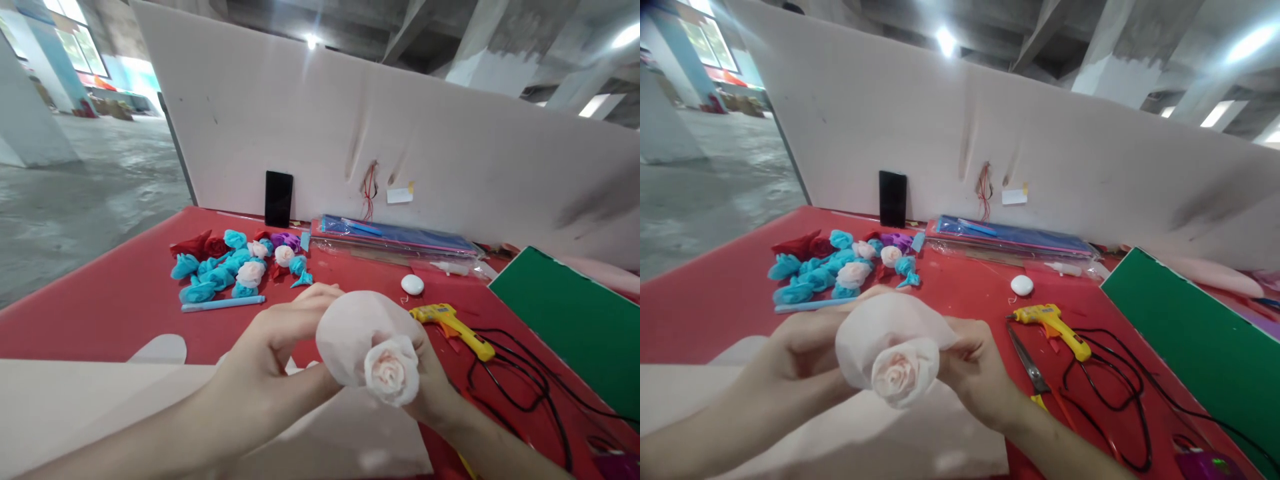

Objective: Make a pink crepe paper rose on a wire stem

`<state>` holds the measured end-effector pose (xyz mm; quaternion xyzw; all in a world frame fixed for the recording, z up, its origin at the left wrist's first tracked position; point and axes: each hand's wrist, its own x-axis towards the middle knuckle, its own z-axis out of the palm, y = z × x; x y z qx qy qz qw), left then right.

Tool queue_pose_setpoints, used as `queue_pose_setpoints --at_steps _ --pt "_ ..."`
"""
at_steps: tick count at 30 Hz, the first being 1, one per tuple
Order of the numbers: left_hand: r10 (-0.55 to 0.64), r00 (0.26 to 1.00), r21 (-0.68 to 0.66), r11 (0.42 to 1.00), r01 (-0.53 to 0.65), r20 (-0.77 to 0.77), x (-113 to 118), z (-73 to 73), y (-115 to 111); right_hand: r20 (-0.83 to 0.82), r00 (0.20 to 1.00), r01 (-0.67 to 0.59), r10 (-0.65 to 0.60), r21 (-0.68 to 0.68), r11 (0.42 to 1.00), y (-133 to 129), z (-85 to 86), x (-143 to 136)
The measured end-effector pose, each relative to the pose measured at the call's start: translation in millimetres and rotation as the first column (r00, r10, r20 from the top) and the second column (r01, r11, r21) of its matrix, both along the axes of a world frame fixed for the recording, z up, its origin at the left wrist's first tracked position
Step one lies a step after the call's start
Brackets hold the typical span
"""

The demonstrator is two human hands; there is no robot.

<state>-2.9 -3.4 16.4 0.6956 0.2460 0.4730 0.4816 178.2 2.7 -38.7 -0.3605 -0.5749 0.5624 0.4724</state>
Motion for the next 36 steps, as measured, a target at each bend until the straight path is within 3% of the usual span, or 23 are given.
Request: queue_pose_setpoints --at_steps 7,20,24,27,31,36 --pt "-0.065 0.997 -0.049 0.997 0.062 -0.053 -3 -6.0 1 -0.099 0.995 -0.033 0.032 -0.003 0.999 0 4.3 -5" --pt "0.12 0.992 -0.054 0.991 -0.122 -0.05 0 -13.4 7 -0.252 0.967 -0.047 0.028 -0.068 0.997 -3 9.9 -15" --pt "0.097 0.994 -0.142 0.985 -0.103 -0.05 4 -11.7 9 -0.309 0.951 -0.021 -0.012 -0.104 0.994 -7 19.2 -21" --pt "0.089 0.996 -0.243 0.966 -0.089 -0.014 8 -10.6 9 -0.396 0.917 -0.052 -0.042 -0.224 0.973 -10 25.6 -25" --pt "0.006 0.996 -0.405 0.914 0.03 0.089 12 -11.8 9 -0.469 0.878 -0.096 -0.094 -0.366 0.926 -13 27.7 -27" --pt "-0.02 0.99 -0.472 0.878 0.082 0.136 13 -15.6 9 -0.47 0.878 -0.094 -0.097 -0.367 0.925 -13 29.3 -26"
